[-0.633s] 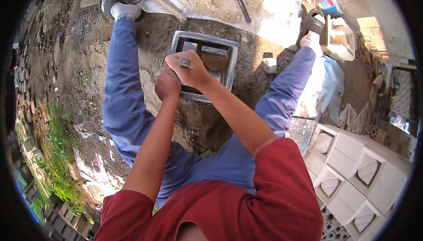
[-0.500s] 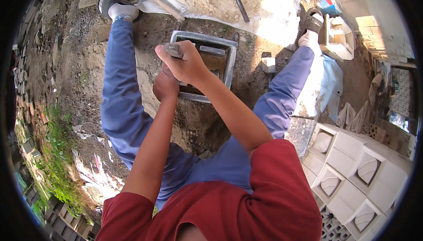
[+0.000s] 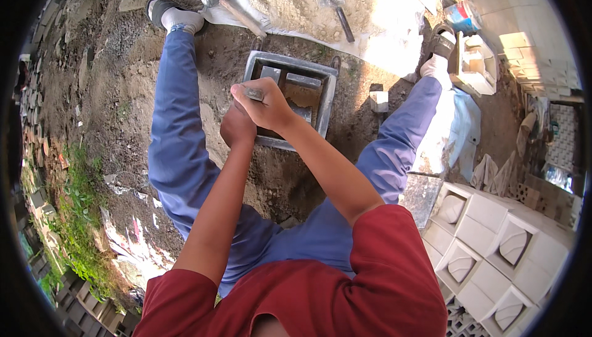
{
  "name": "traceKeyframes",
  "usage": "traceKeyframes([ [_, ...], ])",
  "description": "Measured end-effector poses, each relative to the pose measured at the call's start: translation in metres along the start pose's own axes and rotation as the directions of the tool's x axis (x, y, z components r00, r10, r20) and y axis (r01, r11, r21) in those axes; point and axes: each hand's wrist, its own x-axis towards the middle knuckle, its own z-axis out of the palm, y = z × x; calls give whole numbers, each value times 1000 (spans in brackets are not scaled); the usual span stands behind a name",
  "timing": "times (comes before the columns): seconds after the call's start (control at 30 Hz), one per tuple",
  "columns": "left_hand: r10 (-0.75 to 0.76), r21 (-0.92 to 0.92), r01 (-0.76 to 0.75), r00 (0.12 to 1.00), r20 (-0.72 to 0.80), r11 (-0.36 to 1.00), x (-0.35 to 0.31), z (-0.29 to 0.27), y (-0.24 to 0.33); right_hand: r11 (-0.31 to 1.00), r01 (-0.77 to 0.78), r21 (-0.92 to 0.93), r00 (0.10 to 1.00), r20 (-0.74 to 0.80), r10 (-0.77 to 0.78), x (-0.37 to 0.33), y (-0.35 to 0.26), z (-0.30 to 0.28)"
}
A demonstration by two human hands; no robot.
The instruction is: The person uses a trowel to scoop sand into a square metal mold with four internal compartments, smoothing and packing the material by hand and with a tool.
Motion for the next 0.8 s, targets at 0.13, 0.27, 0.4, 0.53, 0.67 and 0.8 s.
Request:
traceKeyframes([
  [0.13,-1,33,0,999,38,999,7,0,-8,984,150,-95,982,-104,-160,4,-25,8],
  [0.27,25,13,-25,999,25,1000,5,5,0,978,128,-163,991,-17,-133,2,9,5],
  [0.4,0,5,-1,1000,6,1000,5,-2,-5,994,95,-58,994,-54,-98,1,-24,4],
  [0.53,34,-32,-35,999,-17,999,3,5,5,993,79,-88,997,-6,-80,8,17,-5],
  [0.67,21,-15,-22,999,-34,1000,5,0,-5,985,81,-152,997,3,-82,5,-13,0],
  [0.8,-20,-35,23,995,95,999,3,-4,6,992,45,-120,999,18,-43,4,29,-8],
])
